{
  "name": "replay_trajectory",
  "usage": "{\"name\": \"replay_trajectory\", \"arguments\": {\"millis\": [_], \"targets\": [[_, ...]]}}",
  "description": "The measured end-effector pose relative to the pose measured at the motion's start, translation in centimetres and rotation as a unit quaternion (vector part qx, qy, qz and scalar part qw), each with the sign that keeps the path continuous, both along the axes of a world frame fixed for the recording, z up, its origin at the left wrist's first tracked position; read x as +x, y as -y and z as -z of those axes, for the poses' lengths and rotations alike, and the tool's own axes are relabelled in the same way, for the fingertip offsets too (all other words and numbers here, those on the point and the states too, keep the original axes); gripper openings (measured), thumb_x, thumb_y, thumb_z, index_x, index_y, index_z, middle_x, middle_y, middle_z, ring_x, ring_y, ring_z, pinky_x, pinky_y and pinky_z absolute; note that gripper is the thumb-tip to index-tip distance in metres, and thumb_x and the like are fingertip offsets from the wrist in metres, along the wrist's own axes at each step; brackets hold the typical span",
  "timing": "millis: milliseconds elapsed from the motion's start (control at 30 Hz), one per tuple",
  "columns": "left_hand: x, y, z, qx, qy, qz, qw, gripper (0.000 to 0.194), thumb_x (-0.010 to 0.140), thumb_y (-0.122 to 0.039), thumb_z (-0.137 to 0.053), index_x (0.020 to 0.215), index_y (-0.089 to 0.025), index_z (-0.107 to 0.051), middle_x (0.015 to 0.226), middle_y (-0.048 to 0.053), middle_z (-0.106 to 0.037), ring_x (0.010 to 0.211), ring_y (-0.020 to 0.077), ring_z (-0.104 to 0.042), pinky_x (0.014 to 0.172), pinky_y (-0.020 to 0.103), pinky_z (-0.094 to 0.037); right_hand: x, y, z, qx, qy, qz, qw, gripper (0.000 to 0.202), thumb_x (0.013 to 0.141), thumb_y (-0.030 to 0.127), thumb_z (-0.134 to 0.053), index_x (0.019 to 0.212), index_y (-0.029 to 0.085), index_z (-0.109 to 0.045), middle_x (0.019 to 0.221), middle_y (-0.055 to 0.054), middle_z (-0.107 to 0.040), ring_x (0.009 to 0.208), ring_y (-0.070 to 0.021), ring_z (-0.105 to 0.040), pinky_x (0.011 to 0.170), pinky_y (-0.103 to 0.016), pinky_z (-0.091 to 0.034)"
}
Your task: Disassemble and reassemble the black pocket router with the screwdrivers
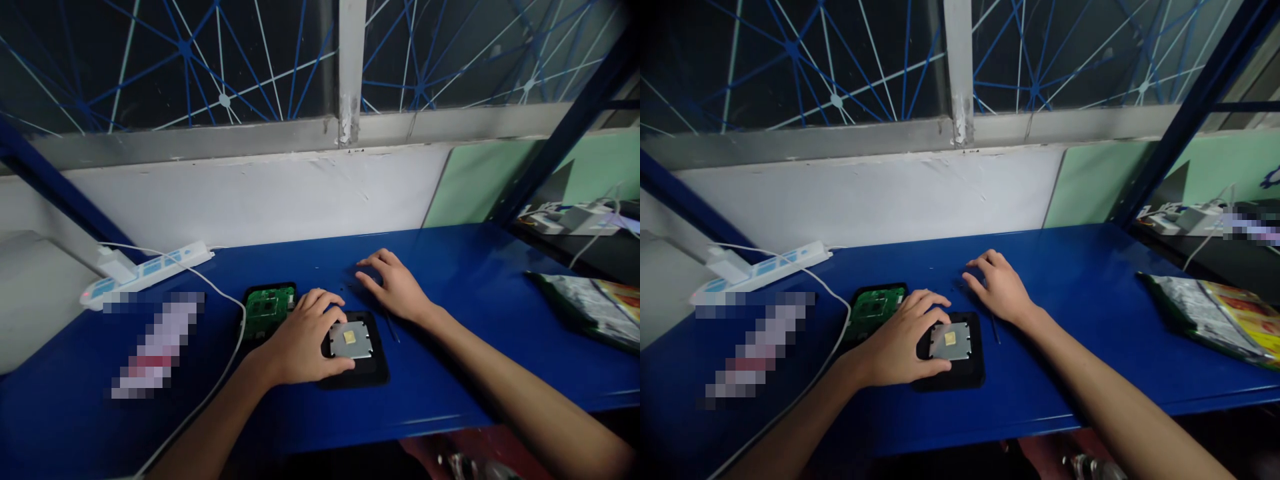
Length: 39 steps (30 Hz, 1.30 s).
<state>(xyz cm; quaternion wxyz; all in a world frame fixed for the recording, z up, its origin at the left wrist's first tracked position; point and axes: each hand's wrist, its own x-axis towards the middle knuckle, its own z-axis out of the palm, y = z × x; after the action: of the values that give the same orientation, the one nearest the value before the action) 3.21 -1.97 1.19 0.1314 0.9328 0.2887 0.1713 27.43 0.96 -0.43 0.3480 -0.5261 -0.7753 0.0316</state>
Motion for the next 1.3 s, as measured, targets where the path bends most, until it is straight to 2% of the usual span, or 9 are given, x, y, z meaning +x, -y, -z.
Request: {"name": "replay_trajectory", "arguments": {"millis": [133, 633, 867, 1000, 1133, 1300], "targets": [[0.0, 0.1, 0.0, 0.009, -0.009, -0.002, 1.0, 0.048, 0.068, -0.046, -0.085, 0.103, -0.025, -0.06, 0.126, 0.009, -0.057, 0.123, 0.0357, -0.046, 0.104, 0.058, -0.041, -0.1, 0.0, 0.1, -0.009, 0.001, 0.002, 1.0, 0.029, 0.097, 0.038, -0.052, 0.113, 0.019, -0.067, 0.103, -0.011, -0.063, 0.103, -0.0276, -0.06, 0.094, -0.048, -0.052], [-0.2, 0.0, 0.1, 0.035, -0.018, -0.004, 0.999, 0.043, 0.073, -0.048, -0.08, 0.103, -0.024, -0.061, 0.126, 0.009, -0.058, 0.125, 0.0365, -0.046, 0.107, 0.059, -0.038, -0.4, 0.2, 0.1, -0.011, -0.002, -0.01, 1.0, 0.027, 0.097, 0.036, -0.052, 0.112, 0.019, -0.067, 0.103, -0.011, -0.063, 0.102, -0.0279, -0.06, 0.093, -0.048, -0.051], [-0.2, -0.2, -0.5, 0.042, 0.002, -0.015, 0.999, 0.035, 0.076, -0.039, -0.078, 0.104, -0.024, -0.063, 0.121, 0.008, -0.061, 0.121, 0.0343, -0.049, 0.106, 0.057, -0.04, -0.3, 0.2, 0.0, -0.001, 0.005, -0.006, 1.0, 0.027, 0.097, 0.037, -0.052, 0.111, 0.021, -0.067, 0.103, -0.011, -0.064, 0.102, -0.028, -0.061, 0.092, -0.048, -0.052], [-0.2, -0.4, -0.7, 0.052, 0.022, -0.022, 0.998, 0.026, 0.082, -0.034, -0.072, 0.103, -0.023, -0.061, 0.116, 0.007, -0.063, 0.116, 0.0306, -0.052, 0.103, 0.053, -0.043, 0.1, 0.1, -0.1, 0.015, 0.037, 0.049, 0.998, 0.03, 0.097, 0.039, -0.05, 0.109, 0.019, -0.068, 0.103, -0.011, -0.065, 0.099, -0.0281, -0.061, 0.09, -0.046, -0.052], [-0.3, -0.9, -0.6, 0.064, 0.031, -0.04, 0.997, 0.016, 0.087, -0.028, -0.066, 0.102, -0.023, -0.061, 0.109, 0.005, -0.066, 0.106, 0.0263, -0.057, 0.1, 0.049, -0.045, 1.0, -0.1, -0.2, 0.017, 0.116, 0.104, 0.988, 0.032, 0.098, 0.039, -0.048, 0.108, 0.016, -0.069, 0.099, -0.013, -0.07, 0.091, -0.0292, -0.06, 0.084, -0.045, -0.05], [-0.5, -1.5, -0.6, 0.106, 0.063, -0.07, 0.99, 0.014, 0.091, -0.018, -0.051, 0.098, -0.022, -0.062, 0.099, 0.004, -0.068, 0.096, 0.0235, -0.06, 0.086, 0.042, -0.049, 1.5, -0.2, 0.0, -0.002, 0.163, 0.091, 0.982, 0.034, 0.093, 0.044, -0.054, 0.108, 0.019, -0.071, 0.085, -0.01, -0.073, 0.087, -0.0297, -0.057, 0.078, -0.044, -0.047]]}}
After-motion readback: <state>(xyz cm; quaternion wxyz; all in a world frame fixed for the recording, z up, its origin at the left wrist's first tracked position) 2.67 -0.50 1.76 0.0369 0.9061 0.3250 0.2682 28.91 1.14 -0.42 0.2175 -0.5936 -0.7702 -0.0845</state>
